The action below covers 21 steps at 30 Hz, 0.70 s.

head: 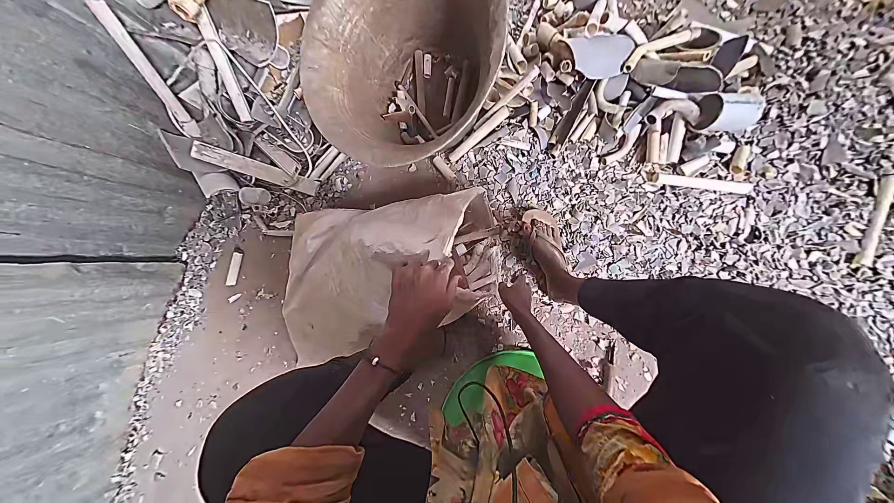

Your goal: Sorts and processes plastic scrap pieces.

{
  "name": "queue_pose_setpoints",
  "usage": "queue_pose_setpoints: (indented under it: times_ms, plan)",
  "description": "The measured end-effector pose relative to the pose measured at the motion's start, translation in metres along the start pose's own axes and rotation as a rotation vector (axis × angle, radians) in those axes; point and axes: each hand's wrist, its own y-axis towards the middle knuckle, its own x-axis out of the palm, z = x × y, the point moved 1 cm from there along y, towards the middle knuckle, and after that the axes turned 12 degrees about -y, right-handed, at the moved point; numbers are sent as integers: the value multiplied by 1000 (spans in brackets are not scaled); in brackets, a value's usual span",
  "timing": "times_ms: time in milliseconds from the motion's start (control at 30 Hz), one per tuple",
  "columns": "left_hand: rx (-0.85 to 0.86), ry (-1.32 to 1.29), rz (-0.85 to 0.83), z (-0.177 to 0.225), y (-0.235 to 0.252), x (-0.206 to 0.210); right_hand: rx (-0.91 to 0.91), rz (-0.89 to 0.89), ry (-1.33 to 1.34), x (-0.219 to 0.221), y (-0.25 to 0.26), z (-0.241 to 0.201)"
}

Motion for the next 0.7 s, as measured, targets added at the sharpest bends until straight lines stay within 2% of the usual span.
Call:
queue_pose_setpoints:
  times_ms: [133,200,267,333,400,467,500,600,700]
  plan:
    - [-117,-30,25,-24,0,16,190,-245,411,33,17,26]
    - [-157,-125,128,-29,1,22,199,-368,455,43,17,24]
    - [-225,-214,223,-34,6,25,181,-388,473,53,17,19]
    - [-406,-256,130,-34,15,22,145,-313,465,62,17,16]
    - [-558,-268,-80,-33,24,16,109,-245,370,59,14,7]
    - [-599,-285,-191,-34,26,11,37,-178,167,46,-1,-10]
    - [-594,-316,-189,-35,24,7,1,-147,78,36,-13,-22]
    - [-554,-447,-7,-51,4,-28,-127,-72,23,24,-54,-69]
    - [-569,-547,254,-90,-37,-58,-324,-41,0,21,-110,-102]
